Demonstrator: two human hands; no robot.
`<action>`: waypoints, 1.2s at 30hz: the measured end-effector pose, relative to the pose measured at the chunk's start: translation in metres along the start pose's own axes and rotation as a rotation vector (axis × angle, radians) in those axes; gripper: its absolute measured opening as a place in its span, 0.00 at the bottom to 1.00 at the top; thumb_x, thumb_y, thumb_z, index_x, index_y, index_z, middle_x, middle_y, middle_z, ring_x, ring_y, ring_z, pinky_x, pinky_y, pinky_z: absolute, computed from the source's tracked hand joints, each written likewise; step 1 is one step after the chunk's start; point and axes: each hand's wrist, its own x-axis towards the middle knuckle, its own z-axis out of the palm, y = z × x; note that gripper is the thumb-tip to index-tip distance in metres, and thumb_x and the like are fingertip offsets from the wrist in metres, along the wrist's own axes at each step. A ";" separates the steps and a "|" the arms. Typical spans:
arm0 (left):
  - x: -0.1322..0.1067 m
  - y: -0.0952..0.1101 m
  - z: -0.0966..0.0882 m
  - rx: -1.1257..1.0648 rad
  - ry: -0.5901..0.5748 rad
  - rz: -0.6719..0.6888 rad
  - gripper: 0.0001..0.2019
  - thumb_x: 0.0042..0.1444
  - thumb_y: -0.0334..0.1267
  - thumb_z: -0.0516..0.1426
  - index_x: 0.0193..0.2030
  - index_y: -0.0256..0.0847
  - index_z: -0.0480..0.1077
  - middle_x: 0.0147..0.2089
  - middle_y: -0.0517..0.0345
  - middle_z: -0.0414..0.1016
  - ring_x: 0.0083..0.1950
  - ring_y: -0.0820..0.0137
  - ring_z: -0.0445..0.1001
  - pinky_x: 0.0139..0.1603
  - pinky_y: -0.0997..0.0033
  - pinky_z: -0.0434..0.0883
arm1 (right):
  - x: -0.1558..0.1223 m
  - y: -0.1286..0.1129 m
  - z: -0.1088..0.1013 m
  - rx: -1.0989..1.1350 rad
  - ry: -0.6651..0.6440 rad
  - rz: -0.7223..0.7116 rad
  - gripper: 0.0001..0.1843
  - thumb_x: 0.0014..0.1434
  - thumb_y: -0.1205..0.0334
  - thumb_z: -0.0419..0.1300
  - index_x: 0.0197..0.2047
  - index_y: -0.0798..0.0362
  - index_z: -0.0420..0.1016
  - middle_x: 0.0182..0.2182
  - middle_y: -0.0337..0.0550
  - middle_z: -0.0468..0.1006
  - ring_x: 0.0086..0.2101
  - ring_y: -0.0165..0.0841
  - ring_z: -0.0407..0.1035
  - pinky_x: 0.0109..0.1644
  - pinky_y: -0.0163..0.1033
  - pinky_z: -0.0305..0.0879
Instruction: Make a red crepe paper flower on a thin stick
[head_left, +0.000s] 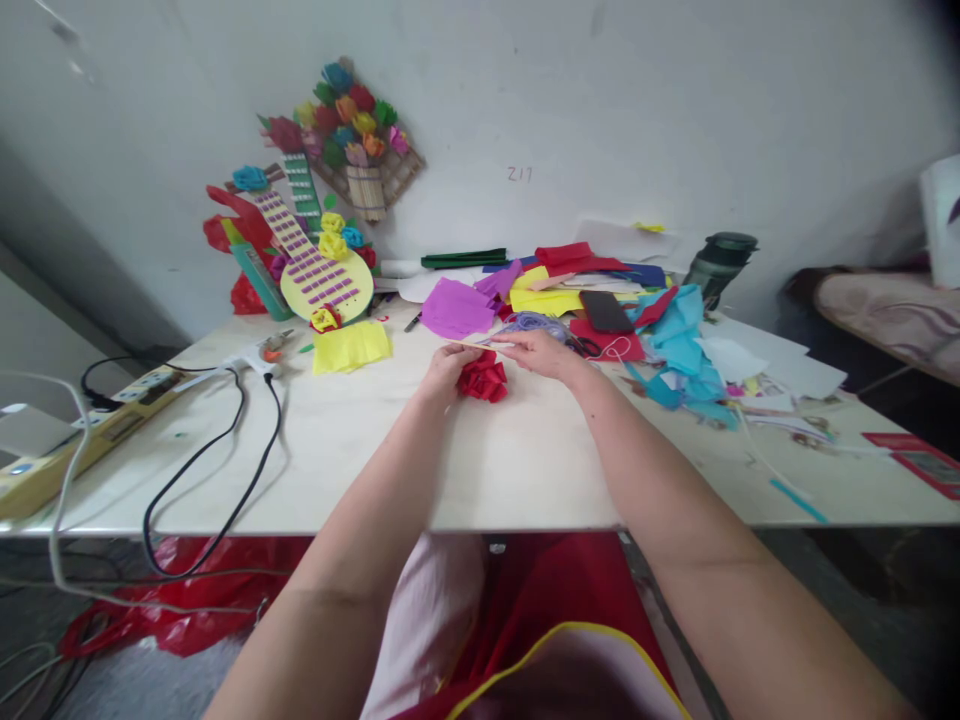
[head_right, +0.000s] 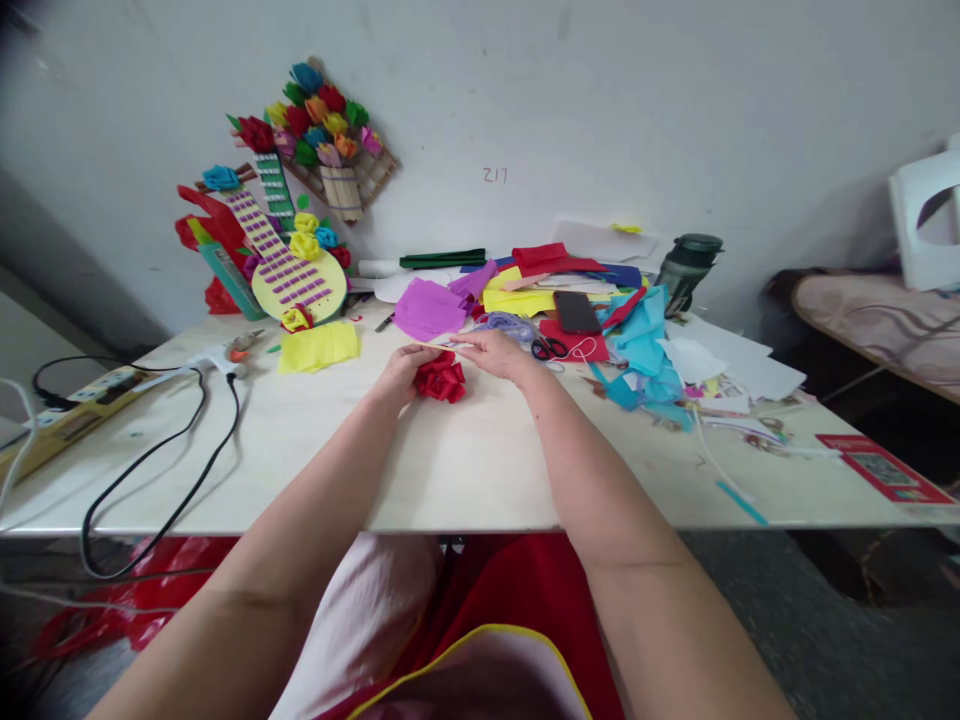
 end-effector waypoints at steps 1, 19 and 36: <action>-0.001 0.000 0.000 0.002 -0.014 -0.001 0.07 0.38 0.31 0.63 0.25 0.31 0.72 0.21 0.53 0.74 0.22 0.71 0.71 0.26 0.72 0.66 | 0.000 0.000 0.000 0.001 -0.002 -0.006 0.21 0.57 0.59 0.56 0.52 0.55 0.75 0.28 0.43 0.78 0.29 0.28 0.67 0.37 0.35 0.64; -0.005 0.006 0.005 -0.015 -0.045 -0.170 0.05 0.44 0.33 0.58 0.27 0.32 0.70 0.22 0.52 0.74 0.21 0.69 0.71 0.26 0.71 0.66 | 0.003 0.009 0.004 -0.058 -0.010 -0.089 0.15 0.57 0.62 0.57 0.48 0.46 0.78 0.36 0.41 0.82 0.39 0.33 0.74 0.45 0.38 0.68; -0.008 0.007 0.008 -0.020 -0.037 -0.111 0.03 0.44 0.30 0.59 0.24 0.32 0.70 0.20 0.53 0.73 0.20 0.71 0.70 0.25 0.72 0.65 | 0.001 0.000 0.003 -0.350 0.010 -0.149 0.18 0.59 0.64 0.55 0.50 0.40 0.75 0.47 0.36 0.77 0.47 0.36 0.73 0.47 0.38 0.68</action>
